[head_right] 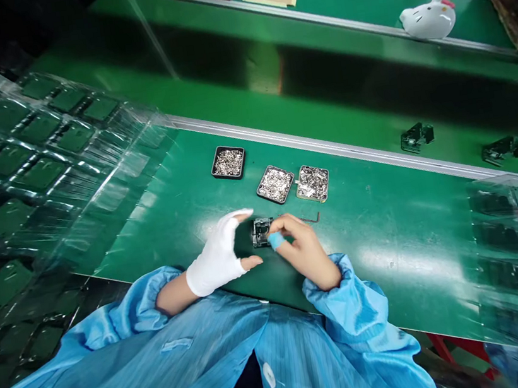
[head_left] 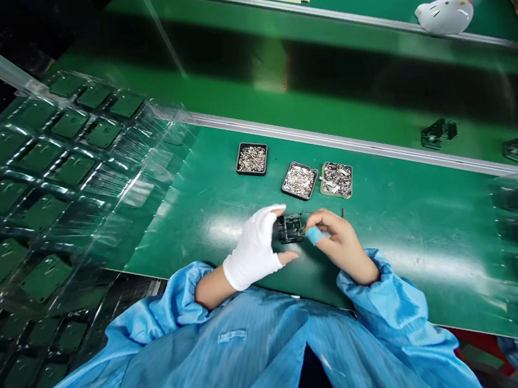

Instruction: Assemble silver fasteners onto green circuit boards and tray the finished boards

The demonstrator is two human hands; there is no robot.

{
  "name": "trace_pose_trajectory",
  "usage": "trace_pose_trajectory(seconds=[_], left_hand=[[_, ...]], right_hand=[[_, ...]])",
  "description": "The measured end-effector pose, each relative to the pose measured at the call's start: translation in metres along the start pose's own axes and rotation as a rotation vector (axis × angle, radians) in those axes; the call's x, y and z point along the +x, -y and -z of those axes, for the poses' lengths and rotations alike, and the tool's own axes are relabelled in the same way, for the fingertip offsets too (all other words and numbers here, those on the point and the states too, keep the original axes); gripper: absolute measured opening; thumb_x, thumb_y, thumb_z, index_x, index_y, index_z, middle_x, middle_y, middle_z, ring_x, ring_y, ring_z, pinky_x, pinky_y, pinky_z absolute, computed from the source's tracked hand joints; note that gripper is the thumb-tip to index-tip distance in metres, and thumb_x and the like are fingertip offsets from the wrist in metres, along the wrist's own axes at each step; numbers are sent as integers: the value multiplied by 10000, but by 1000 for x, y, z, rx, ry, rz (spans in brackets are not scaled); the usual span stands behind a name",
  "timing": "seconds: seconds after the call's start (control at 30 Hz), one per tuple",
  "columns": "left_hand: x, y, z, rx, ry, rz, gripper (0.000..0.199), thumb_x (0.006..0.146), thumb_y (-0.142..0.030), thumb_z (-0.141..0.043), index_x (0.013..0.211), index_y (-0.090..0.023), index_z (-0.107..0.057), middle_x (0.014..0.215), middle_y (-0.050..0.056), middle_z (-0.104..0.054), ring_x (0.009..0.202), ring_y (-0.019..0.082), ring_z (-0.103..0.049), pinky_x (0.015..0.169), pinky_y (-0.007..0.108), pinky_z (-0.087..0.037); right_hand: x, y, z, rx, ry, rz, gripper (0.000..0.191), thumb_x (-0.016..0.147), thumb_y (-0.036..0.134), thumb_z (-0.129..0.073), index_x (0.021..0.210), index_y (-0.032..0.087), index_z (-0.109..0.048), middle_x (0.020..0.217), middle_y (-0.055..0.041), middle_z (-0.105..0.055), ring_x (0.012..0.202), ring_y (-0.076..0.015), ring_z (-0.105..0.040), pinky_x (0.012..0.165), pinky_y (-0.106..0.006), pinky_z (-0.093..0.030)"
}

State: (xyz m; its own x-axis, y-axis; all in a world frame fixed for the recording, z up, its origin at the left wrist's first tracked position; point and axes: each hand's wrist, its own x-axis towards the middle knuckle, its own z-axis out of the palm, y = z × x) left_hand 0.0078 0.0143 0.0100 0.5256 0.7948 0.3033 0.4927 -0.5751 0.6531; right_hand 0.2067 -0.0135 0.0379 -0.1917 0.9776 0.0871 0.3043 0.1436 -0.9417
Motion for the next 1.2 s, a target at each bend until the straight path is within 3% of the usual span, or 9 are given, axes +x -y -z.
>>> trace_pose_trajectory(seconds=[0.07,0.13,0.37,0.57,0.77,0.9,1.1,1.2], left_hand=[[2,6,-8,-14,76,83,795,703,-482,-708,1312,-81,-391,1315,238,-491,1264,365,-457,1019,522,-411],[5,10,-14,-65,133,141,679,732,-349,-679,1304,-110,-402,1304,211,-508,1264,346,-465,1026,521,-413],[6,5,-7,-193,131,70,488,801,-238,-539,1268,-169,-418,1191,133,-549,1130,265,-537,962,446,-461],[5,1,-4,-131,103,91,459,737,-236,-580,1168,-185,-430,1095,106,-573,998,260,-581,853,419,-491],[6,0,-4,22,77,-17,426,707,-241,-585,1109,-149,-477,1045,137,-574,976,302,-572,845,464,-477],[7,0,0,-109,138,16,435,715,-223,-574,1134,-155,-479,1045,114,-583,965,273,-583,842,437,-493],[12,-2,1,-165,145,69,420,792,-126,-497,1208,-187,-479,1223,116,-578,1170,248,-544,1000,438,-447],[17,-3,-2,-115,114,96,331,818,-123,-493,1138,-190,-543,1175,99,-627,1120,240,-585,972,417,-469]], right_hand=[[4,-6,3,-217,-67,112,71,894,213,-523,853,213,-581,954,-60,-592,910,-210,-557,819,-373,-451],[7,-11,2,-354,-77,196,78,886,189,-512,862,217,-580,1044,-84,-586,1014,-243,-536,892,-429,-433],[5,-20,-10,-394,-46,353,145,853,128,-492,924,233,-561,1080,-85,-584,1150,-272,-489,955,-490,-420],[6,-20,-12,-386,-20,315,141,856,134,-485,923,235,-557,1076,-84,-585,1156,-275,-489,967,-499,-420],[6,-15,-14,-333,-48,256,123,871,129,-474,888,226,-546,1030,-80,-582,1068,-250,-520,917,-452,-441],[5,-14,-16,-313,-72,214,106,879,155,-466,880,222,-548,1015,-84,-575,1024,-249,-528,897,-448,-437],[4,-15,-22,-260,-137,148,85,866,158,-480,863,221,-536,975,-71,-558,955,-228,-543,850,-404,-446],[4,-13,-23,-236,-162,142,67,865,167,-504,855,226,-534,942,-58,-555,918,-217,-549,822,-380,-450]])
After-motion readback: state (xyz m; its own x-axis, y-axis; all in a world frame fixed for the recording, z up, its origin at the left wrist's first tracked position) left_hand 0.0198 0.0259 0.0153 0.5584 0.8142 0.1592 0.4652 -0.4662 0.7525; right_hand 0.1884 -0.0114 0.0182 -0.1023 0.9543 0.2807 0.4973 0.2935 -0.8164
